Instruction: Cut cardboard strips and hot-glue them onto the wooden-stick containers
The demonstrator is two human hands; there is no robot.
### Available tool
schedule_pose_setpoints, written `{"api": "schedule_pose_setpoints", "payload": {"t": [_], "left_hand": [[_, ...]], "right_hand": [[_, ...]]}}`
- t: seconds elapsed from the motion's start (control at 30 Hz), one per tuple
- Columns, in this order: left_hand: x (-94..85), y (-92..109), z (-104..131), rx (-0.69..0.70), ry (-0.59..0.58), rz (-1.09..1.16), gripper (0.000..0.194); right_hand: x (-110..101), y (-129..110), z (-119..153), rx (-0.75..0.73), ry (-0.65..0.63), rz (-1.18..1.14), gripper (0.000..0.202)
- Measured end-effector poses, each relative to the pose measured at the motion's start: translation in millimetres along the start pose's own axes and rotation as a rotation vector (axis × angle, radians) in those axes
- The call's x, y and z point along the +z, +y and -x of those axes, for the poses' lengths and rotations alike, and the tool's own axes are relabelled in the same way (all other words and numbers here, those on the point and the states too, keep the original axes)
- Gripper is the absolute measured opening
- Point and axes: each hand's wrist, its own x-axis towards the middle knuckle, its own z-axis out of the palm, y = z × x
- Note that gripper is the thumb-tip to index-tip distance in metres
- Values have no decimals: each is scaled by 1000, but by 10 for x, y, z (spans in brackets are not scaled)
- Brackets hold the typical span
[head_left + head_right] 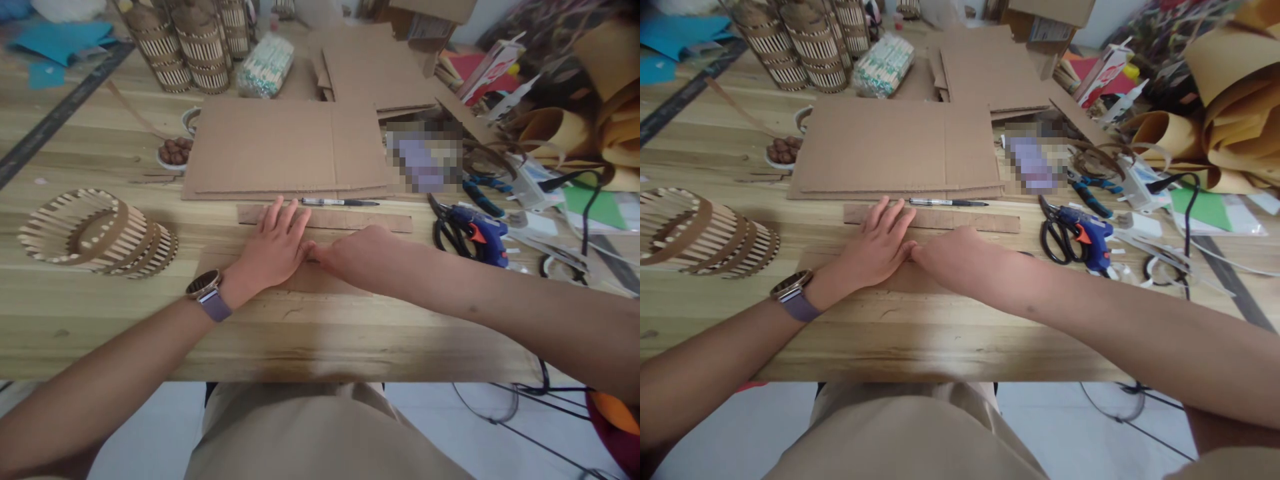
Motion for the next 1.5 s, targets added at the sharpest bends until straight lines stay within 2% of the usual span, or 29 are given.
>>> {"api": "schedule_pose_setpoints", "payload": {"t": [0.23, 0.33, 0.53, 0.77, 0.9, 1.1, 1.5], "left_hand": [[-11, 6, -6, -24, -30, -7, 67], [-18, 3, -1, -18, -28, -4, 68], [-48, -4, 6, -10, -51, 1, 70], [-80, 22, 1, -21, -103, -2, 88], [-71, 18, 10, -15, -83, 4, 88], [-74, 12, 15, -5, -77, -6, 87], [-76, 9, 19, 9, -66, -35, 91]], "right_hand": [[-169, 74, 140, 68, -208, 15, 30], [-178, 124, 226, 81, -238, -23, 30], [-101, 179, 333, 58, -212, -13, 34], [-63, 207, 314, 37, -215, -6, 36], [-2, 242, 319, 26, -174, -36, 33], [146, 322, 409, 33, -126, -44, 44], [371, 451, 582, 13, -20, -24, 41]]}}
